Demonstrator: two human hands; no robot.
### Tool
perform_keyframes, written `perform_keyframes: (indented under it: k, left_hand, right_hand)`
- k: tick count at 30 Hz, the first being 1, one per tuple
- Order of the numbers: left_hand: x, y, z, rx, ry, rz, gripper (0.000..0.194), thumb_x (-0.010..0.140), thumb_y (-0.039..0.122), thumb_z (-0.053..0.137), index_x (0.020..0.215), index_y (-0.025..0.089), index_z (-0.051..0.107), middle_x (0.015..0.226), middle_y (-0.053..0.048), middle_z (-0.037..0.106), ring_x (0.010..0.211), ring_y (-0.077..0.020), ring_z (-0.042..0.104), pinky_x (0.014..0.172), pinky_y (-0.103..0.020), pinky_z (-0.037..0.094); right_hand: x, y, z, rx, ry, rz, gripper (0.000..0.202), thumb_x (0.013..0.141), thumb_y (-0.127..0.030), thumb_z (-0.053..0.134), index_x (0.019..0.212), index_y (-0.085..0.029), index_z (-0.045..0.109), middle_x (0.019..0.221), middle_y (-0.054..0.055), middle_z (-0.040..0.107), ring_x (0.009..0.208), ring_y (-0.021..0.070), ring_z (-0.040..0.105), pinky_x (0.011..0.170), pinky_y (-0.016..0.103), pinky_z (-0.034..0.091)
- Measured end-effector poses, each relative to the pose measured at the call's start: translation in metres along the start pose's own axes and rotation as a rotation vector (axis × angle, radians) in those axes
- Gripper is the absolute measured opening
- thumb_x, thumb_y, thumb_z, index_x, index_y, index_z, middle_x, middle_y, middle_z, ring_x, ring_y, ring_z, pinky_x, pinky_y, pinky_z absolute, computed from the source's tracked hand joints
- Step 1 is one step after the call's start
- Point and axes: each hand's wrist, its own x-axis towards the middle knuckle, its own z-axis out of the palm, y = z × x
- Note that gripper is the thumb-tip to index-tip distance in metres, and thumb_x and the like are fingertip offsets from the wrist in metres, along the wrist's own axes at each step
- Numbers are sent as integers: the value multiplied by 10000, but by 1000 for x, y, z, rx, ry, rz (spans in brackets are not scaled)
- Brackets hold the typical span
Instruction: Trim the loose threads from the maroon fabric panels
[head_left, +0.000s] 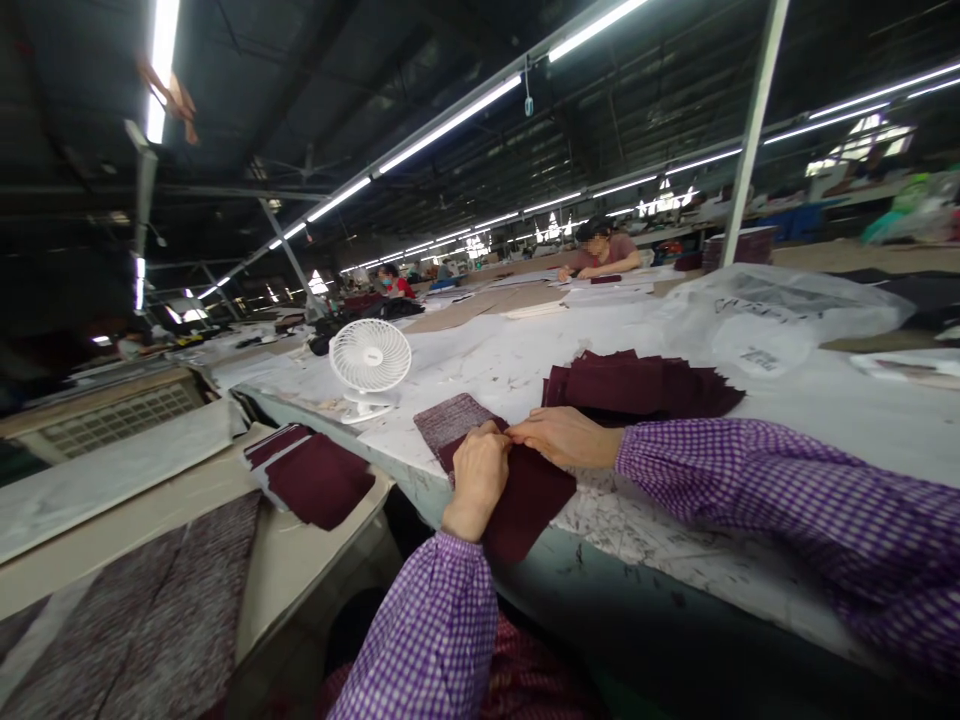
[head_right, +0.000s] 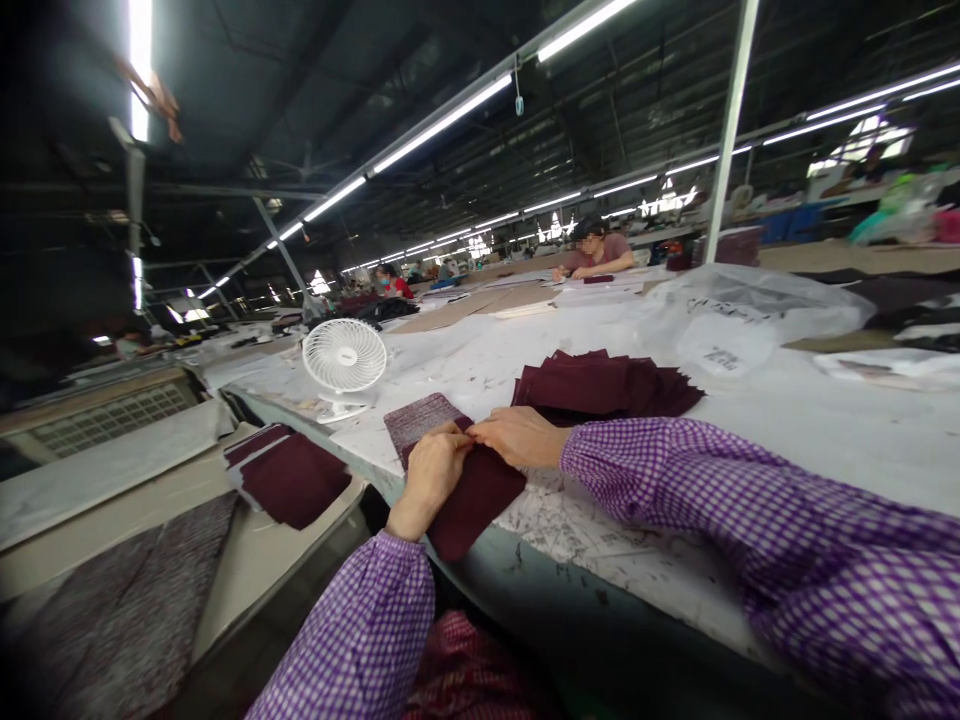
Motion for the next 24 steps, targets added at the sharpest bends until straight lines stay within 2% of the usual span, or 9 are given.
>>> perform_keyframes:
  k: [5,9,17,24]
  left_hand:
    - [-18,-25,-16,-151,35,-11,230,818,138,532,848,244,734,834,-27,658,816,-168,585,733,-268,437]
    - [-37,-42,-21,-225,77,-3,224,843,174,513,863,228,729,817,-30,643,796,-156,581,708,-257,446]
    - [-48,-46,-19,-211,136,64,278,894,210,440,828,210,710,809,-35,619,788,-151,545,703,-256,431]
    - [-55,-48,-27,-92,155,126,315,926,221,390,818,194,685,815,-40,606,790,-157,514,710,-263,402]
  right_hand:
    - [2,1,1,-32,21,-67,321,884,-172,381,1063,-166,648,975,93,661,924,212,554,864,348,393]
    - [2,3,1,-47,-8,-79,341,864,-134,388,1069,-168,658,917,92,643,869,201,551,827,328,411]
    - [6,-4,-3,-140,-103,-111,375,845,-76,391,1110,-164,642,903,91,613,838,192,539,795,312,409]
    - [20,-14,-16,-248,-262,-131,484,796,-24,420,1186,-238,611,901,97,606,830,206,555,717,296,397]
